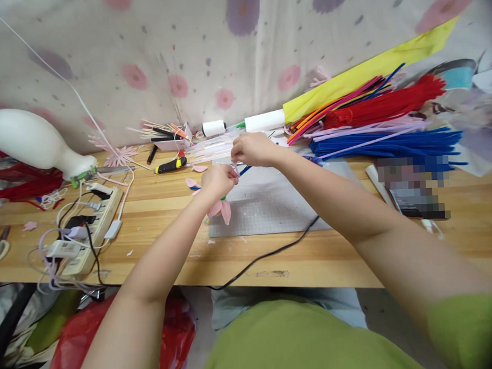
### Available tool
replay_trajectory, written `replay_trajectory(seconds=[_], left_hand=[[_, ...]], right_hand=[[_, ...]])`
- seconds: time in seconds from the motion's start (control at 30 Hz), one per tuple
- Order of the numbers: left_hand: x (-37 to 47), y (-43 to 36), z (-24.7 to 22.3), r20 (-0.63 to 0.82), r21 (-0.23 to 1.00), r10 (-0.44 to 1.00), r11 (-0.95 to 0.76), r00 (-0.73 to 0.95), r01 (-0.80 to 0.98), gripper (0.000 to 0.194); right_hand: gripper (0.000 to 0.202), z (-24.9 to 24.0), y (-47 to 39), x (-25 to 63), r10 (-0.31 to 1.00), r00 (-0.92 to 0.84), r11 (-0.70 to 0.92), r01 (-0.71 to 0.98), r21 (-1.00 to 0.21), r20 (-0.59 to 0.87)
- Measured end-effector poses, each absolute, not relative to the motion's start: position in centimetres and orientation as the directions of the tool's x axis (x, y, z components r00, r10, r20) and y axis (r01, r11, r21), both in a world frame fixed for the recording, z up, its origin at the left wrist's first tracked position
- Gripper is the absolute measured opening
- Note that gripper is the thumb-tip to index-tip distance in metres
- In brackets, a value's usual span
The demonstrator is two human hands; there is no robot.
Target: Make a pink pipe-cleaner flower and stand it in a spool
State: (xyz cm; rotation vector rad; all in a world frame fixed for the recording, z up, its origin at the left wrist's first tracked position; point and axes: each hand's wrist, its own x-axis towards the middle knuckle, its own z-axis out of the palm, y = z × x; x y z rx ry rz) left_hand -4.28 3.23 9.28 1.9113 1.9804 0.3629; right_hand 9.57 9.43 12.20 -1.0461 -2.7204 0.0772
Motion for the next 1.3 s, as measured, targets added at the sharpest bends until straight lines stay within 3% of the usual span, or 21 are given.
replay_trajectory(seconds=[0.2,0.37,0.47,0.53,0.6,0.67,0.73,0.87,1.0,1.1,1.17,1.3], left_hand=[[-3.7,2.5,9.3,-0.003,0.301,0.996,-0.084,0.089,0.950,0.015],[-3.4,1.9,9.4,0.070,0.307,0.986,-0.167,0.153,0.937,0.027],[-3.3,1.7,9.6,0.044,0.318,0.986,-0.169,0.164,0.933,0.027],[-3.7,2.0,9.4,0.006,0.382,0.994,-0.104,0.110,0.918,0.023],[-4.5,2.5,9.0,-0.023,0.532,0.999,-0.011,0.027,0.846,0.024],[-5.6,3.2,8.6,-0.044,0.713,0.997,0.073,-0.060,0.698,0.026],[-6.5,3.6,8.5,-0.063,0.844,0.989,0.126,-0.136,0.522,0.027],[-7.1,3.6,9.3,-0.173,0.950,0.973,0.205,-0.152,0.234,0.030],[-6.6,3.2,9.9,-0.250,0.951,0.967,0.256,-0.057,0.175,0.027],[-6.7,3.3,9.2,-0.253,0.928,0.963,0.269,-0.096,0.257,0.030],[-7.0,3.6,8.6,-0.215,0.882,0.964,0.260,-0.155,0.394,0.027],[-6.6,3.9,8.6,-0.105,0.616,0.979,0.203,-0.176,0.761,0.018]], right_hand=[[0.020,11.1,11.5,8.1,0.756,-0.633,0.613,0.774,-0.155,-0.171],[0.024,11.3,12.5,7.4,0.636,-0.576,0.562,0.802,-0.203,-0.513],[0.021,11.9,12.9,7.2,0.602,-0.541,0.517,0.825,-0.230,-0.588],[0.020,12.4,12.5,7.5,0.662,-0.574,0.536,0.812,-0.232,-0.482],[0.023,12.6,11.4,8.1,0.752,-0.640,0.604,0.765,-0.225,-0.160],[0.027,12.4,9.5,9.1,0.740,-0.627,0.672,0.703,-0.230,0.243],[0.029,11.3,7.2,10.2,0.706,-0.548,0.695,0.657,-0.291,0.448],[0.031,7.5,4.7,11.1,0.763,-0.460,0.644,0.597,-0.479,0.454],[0.034,5.0,6.1,10.5,0.799,-0.532,0.586,0.586,-0.560,0.279],[0.026,4.9,7.3,10.3,0.808,-0.563,0.552,0.623,-0.555,0.171],[0.026,5.4,7.4,10.4,0.774,-0.592,0.610,0.605,-0.512,0.224],[0.027,7.3,6.7,10.7,0.668,-0.659,0.744,0.593,-0.309,0.345]])
